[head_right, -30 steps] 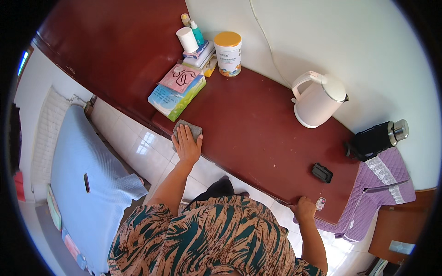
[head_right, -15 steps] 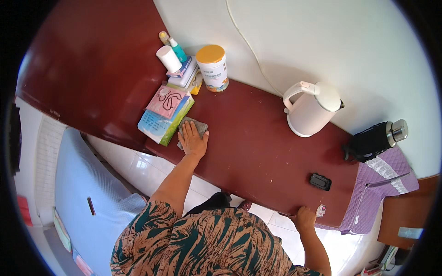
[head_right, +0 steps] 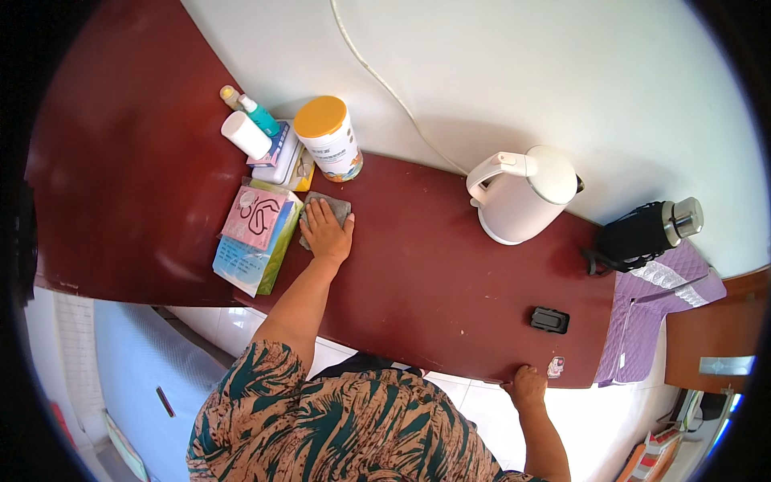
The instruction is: The person wipes the exterior of a cabinet and the surface of a table using a cloth.
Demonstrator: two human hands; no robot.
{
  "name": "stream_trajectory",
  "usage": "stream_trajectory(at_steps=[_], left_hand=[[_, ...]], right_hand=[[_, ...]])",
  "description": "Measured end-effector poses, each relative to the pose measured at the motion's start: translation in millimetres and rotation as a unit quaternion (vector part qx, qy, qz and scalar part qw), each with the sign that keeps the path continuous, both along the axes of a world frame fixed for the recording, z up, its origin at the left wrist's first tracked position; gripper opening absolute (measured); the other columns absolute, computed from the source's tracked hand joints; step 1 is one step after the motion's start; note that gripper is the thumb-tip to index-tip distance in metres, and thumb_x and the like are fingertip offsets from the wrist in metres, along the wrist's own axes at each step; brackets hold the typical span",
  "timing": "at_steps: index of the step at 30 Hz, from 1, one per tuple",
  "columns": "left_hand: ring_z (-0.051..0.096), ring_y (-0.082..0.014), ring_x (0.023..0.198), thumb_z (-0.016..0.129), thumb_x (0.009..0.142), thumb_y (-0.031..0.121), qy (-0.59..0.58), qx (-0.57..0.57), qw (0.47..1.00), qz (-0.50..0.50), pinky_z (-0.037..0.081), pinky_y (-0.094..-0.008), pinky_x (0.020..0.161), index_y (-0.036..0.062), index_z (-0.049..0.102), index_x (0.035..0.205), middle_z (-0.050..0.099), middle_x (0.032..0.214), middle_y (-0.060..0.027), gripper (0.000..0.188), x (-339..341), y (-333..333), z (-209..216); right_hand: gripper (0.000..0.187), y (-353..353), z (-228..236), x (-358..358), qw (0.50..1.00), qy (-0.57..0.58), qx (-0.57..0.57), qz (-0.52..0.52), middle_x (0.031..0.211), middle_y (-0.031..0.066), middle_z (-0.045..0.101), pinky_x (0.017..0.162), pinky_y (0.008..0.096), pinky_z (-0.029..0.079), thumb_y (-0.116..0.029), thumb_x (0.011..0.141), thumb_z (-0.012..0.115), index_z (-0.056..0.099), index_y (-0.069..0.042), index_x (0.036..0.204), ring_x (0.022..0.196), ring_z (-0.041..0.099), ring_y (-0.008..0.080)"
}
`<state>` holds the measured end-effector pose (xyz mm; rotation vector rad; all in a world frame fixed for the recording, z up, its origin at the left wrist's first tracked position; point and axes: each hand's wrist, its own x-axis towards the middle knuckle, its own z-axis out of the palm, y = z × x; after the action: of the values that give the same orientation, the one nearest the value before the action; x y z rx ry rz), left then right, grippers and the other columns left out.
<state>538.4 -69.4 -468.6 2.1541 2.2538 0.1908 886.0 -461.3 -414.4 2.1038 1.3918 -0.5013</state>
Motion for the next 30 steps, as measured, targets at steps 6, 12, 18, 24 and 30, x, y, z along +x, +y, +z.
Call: stream_trajectory(at_steps=[6,12,18,24,30], left_hand=[[0.010,-0.0318,0.148,0.041,0.093,0.058,-0.031,-0.018,0.999,0.009,0.008,-0.0525,0.117,-0.0015,0.020,0.150,0.014,0.159,-0.0195,0.086,8,24,3],[0.009,-0.0319,0.148,0.042,0.092,0.059,-0.034,-0.032,0.999,0.014,0.007,-0.0525,0.117,-0.0012,0.019,0.151,0.013,0.159,-0.0190,0.087,11,37,7],[0.009,-0.0303,0.148,0.043,0.091,0.060,-0.023,-0.035,0.999,-0.022,0.006,-0.0519,0.118,0.0023,0.020,0.152,0.013,0.159,-0.0176,0.087,9,32,10],[0.008,-0.0269,0.149,0.041,0.092,0.060,-0.028,-0.040,0.987,-0.150,0.003,-0.0515,0.118,0.0068,0.023,0.152,0.015,0.160,-0.0130,0.082,21,-1,18],[0.012,-0.0267,0.148,0.035,0.098,0.050,-0.068,-0.043,0.933,-0.350,0.005,-0.0552,0.117,0.0078,0.028,0.150,0.019,0.159,-0.0126,0.067,46,-84,22]], right_hand=[[0.067,3,6,-3,1.000,0.016,0.008,-0.025,0.095,0.0197,0.065,0.072,0.0407,0.055,-0.051,0.070,0.079,0.060,0.004,0.103,0.085,0.068,0.0319],[0.070,9,8,-5,0.999,0.004,-0.036,-0.034,0.100,0.0199,0.064,0.072,0.0401,0.055,-0.053,0.072,0.077,0.059,0.004,0.107,0.088,0.068,0.0314],[0.071,9,8,-4,0.999,0.008,-0.042,-0.025,0.101,0.0201,0.064,0.073,0.0396,0.055,-0.055,0.074,0.075,0.059,0.004,0.109,0.089,0.068,0.0308],[0.070,10,9,-4,0.999,0.002,-0.044,-0.019,0.100,0.0196,0.065,0.074,0.0394,0.055,-0.056,0.074,0.074,0.059,0.004,0.108,0.090,0.067,0.0309],[0.071,7,5,-2,1.000,-0.001,-0.028,-0.011,0.097,0.0185,0.065,0.074,0.0396,0.055,-0.057,0.073,0.074,0.059,0.003,0.107,0.089,0.068,0.0309]])
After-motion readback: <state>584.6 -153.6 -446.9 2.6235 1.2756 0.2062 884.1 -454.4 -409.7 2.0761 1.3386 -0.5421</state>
